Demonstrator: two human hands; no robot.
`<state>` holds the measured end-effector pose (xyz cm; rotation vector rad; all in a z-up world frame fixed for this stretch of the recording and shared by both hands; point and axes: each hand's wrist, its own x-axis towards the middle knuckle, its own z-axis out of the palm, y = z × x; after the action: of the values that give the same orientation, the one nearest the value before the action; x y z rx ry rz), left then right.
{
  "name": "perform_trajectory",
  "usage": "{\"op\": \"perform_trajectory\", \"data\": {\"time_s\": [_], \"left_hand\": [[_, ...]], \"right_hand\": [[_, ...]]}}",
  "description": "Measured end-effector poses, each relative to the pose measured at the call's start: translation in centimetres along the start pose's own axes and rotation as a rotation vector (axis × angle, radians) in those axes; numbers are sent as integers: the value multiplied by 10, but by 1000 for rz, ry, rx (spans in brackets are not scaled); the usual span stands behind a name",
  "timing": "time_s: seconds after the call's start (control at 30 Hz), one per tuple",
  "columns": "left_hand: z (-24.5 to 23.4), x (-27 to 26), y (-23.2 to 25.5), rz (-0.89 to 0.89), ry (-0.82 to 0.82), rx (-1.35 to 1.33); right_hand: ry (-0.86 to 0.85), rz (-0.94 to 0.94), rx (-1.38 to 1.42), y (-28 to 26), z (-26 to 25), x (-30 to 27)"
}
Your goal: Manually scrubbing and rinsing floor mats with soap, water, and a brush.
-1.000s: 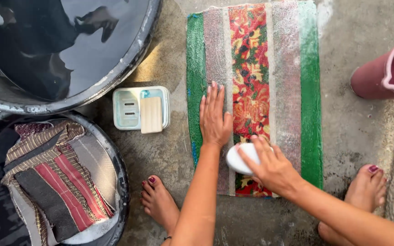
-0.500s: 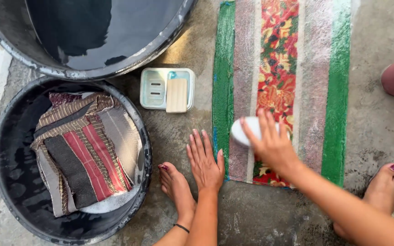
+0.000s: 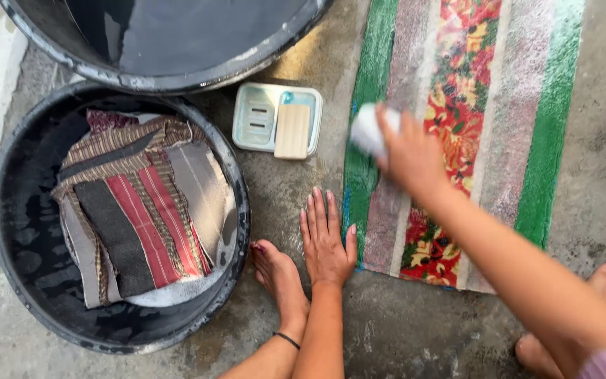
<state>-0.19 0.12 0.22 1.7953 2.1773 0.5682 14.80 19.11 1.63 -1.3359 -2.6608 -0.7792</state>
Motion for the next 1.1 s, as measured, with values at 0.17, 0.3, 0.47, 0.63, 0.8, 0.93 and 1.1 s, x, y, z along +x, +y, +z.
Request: {"op": "perform_trajectory", "data": {"time_s": [0.17, 0.3, 0.47, 0.63, 0.8, 0.93, 1.1], "left_hand": [[-12, 2, 0, -22, 79, -204], [-14, 20, 4, -88, 227, -486], [-32, 42, 30, -141, 304, -1100], [-24, 52, 47, -183, 204, -1442], [-1, 59, 38, -232, 217, -1498], [-5, 55, 20, -188, 370, -1255], [-22, 67, 0, -172, 471, -1109]], "right_hand": [[-258, 286, 175, 33, -7, 61], [-158, 59, 109, -3, -63, -25], [-286, 58, 224, 61, -38, -76], [-273, 176, 115, 32, -46, -91], [-300, -184, 145, 10, -95, -126], [-290, 141, 178, 64, -56, -107], [-270, 377, -46, -29, -69, -103]]}}
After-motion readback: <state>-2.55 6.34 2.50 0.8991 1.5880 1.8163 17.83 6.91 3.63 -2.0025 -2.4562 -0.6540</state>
